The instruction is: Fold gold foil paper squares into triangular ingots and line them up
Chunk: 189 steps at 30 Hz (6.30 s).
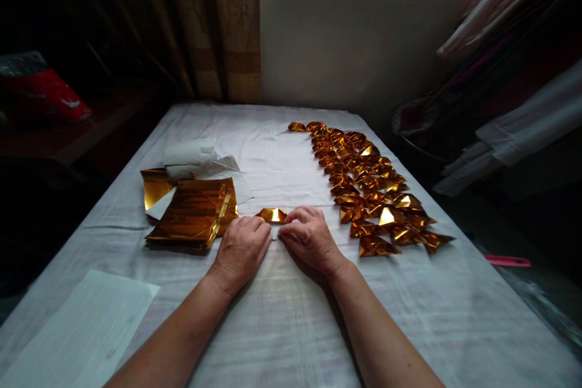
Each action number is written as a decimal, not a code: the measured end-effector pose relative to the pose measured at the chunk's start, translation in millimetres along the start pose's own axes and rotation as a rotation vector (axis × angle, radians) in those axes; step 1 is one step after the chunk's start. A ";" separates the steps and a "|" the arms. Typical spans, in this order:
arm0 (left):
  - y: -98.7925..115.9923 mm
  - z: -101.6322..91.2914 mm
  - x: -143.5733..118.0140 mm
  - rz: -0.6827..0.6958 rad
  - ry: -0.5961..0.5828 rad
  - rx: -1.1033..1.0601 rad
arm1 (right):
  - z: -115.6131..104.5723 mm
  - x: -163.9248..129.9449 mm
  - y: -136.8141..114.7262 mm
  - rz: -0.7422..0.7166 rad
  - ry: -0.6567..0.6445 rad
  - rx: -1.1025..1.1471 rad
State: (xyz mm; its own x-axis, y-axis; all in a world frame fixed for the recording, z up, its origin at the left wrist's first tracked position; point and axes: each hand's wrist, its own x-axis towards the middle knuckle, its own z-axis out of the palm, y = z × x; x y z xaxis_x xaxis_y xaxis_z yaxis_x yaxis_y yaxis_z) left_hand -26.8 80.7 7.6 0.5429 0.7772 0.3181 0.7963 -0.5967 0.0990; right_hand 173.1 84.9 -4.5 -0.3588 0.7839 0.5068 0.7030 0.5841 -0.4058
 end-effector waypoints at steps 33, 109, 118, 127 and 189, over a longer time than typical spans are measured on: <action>0.5 3.5 -1.4 0.154 -0.042 -0.209 | -0.9 3.4 -0.9 0.345 -0.054 0.020; -46.9 -24.1 0.2 -0.011 -0.115 -0.210 | 5.7 -0.6 3.8 0.166 -0.068 0.034; -43.4 -17.3 2.9 0.032 -0.143 -0.149 | -1.4 -0.5 4.9 0.090 -0.138 0.078; -37.3 -11.2 4.2 0.029 -0.083 -0.111 | -4.0 1.6 -2.9 0.129 -0.163 0.044; -30.0 8.2 2.8 -0.219 0.089 -0.230 | 19.0 5.9 3.0 0.317 0.000 -0.011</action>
State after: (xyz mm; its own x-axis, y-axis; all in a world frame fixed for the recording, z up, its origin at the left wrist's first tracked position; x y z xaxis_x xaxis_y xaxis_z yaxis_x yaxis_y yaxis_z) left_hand -47.0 102.4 -2.2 0.3322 0.8776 0.3456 0.8051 -0.4547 0.3809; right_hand 161.4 95.2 -17.2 -0.1210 0.9267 0.3559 0.7861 0.3084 -0.5356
